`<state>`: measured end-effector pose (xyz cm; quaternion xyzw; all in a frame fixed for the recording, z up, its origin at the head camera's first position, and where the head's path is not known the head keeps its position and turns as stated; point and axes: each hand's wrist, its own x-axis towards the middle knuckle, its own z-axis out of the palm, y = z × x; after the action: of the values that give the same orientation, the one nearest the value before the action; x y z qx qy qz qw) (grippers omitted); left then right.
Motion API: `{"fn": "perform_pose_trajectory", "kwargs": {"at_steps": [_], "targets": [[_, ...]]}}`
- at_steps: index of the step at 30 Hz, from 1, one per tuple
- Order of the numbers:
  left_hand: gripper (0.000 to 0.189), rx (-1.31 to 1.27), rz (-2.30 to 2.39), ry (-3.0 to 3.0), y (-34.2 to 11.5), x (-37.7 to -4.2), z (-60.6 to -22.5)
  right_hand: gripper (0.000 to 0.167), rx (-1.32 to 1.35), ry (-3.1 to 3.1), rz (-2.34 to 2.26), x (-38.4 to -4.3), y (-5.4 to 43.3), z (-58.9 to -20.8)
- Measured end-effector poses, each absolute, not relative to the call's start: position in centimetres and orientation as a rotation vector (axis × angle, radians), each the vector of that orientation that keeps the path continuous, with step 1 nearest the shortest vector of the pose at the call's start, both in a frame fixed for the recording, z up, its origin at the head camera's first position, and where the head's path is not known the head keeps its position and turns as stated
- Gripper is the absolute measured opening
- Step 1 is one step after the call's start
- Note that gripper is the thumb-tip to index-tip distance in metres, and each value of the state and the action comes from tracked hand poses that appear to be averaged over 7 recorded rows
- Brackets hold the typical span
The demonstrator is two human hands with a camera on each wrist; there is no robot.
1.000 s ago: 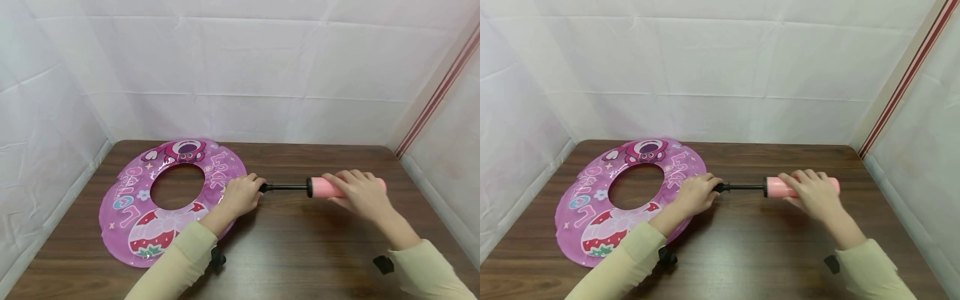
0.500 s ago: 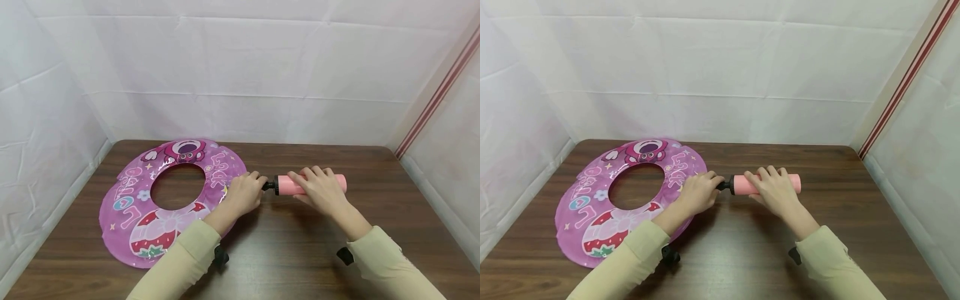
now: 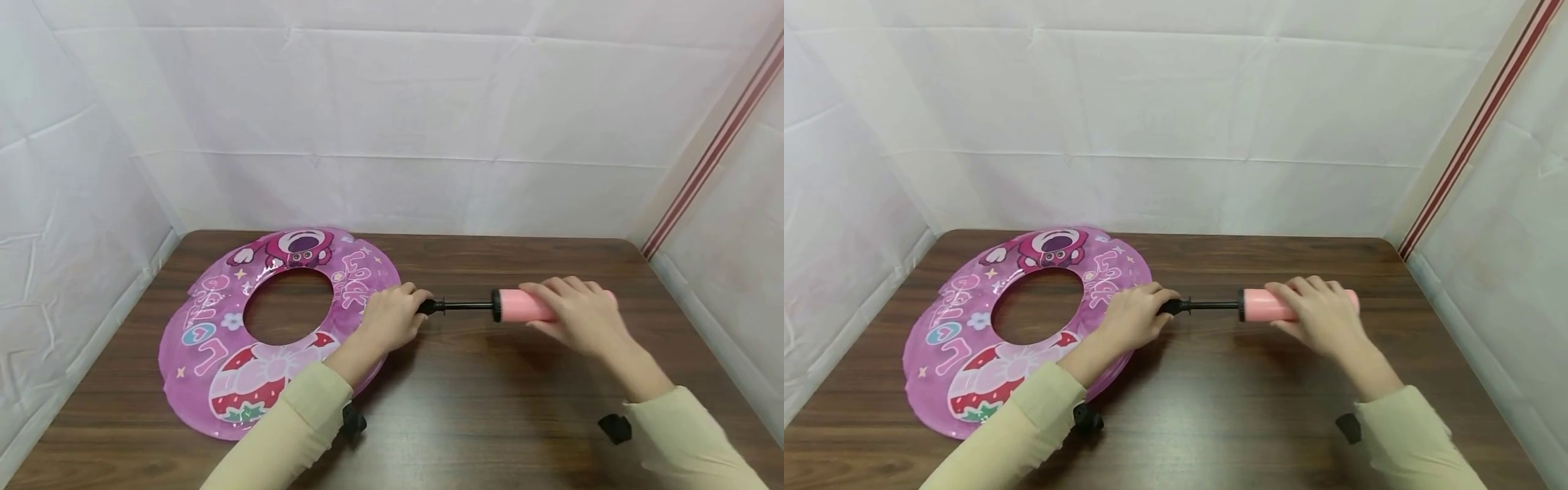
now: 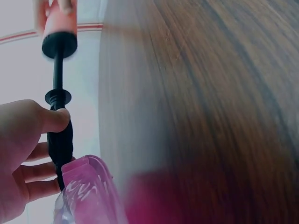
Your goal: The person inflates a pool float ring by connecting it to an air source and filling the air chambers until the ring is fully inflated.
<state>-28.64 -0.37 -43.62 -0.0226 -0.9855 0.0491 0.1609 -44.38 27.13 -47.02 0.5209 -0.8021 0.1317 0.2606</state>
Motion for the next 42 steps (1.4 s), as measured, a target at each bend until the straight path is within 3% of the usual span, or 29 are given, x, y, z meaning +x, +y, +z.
{"fn": "perform_pose_trajectory", "kwargs": {"at_steps": [7,17,25,33,42], "targets": [[0.027,-0.081,0.182,-2.772,-0.9,-28.4,-43.6,0.062,1.384,-2.181,0.375,-45.3,29.7,-46.8],[0.024,-0.144,0.276,-2.716,0.0,-29.0,-43.7,0.060,1.449,-2.136,0.318,-42.2,22.6,-46.0],[0.024,-0.175,0.272,-2.680,0.2,-29.1,-43.7,0.061,1.447,-2.125,0.279,-41.0,20.5,-45.8],[0.030,-0.125,0.180,-2.766,-0.4,-28.5,-43.8,0.060,1.427,-2.215,0.336,-41.7,23.3,-46.7],[0.031,-0.149,0.209,-2.733,-0.4,-28.2,-43.9,0.061,1.337,-2.220,0.382,-43.5,30.2,-47.0]]}}
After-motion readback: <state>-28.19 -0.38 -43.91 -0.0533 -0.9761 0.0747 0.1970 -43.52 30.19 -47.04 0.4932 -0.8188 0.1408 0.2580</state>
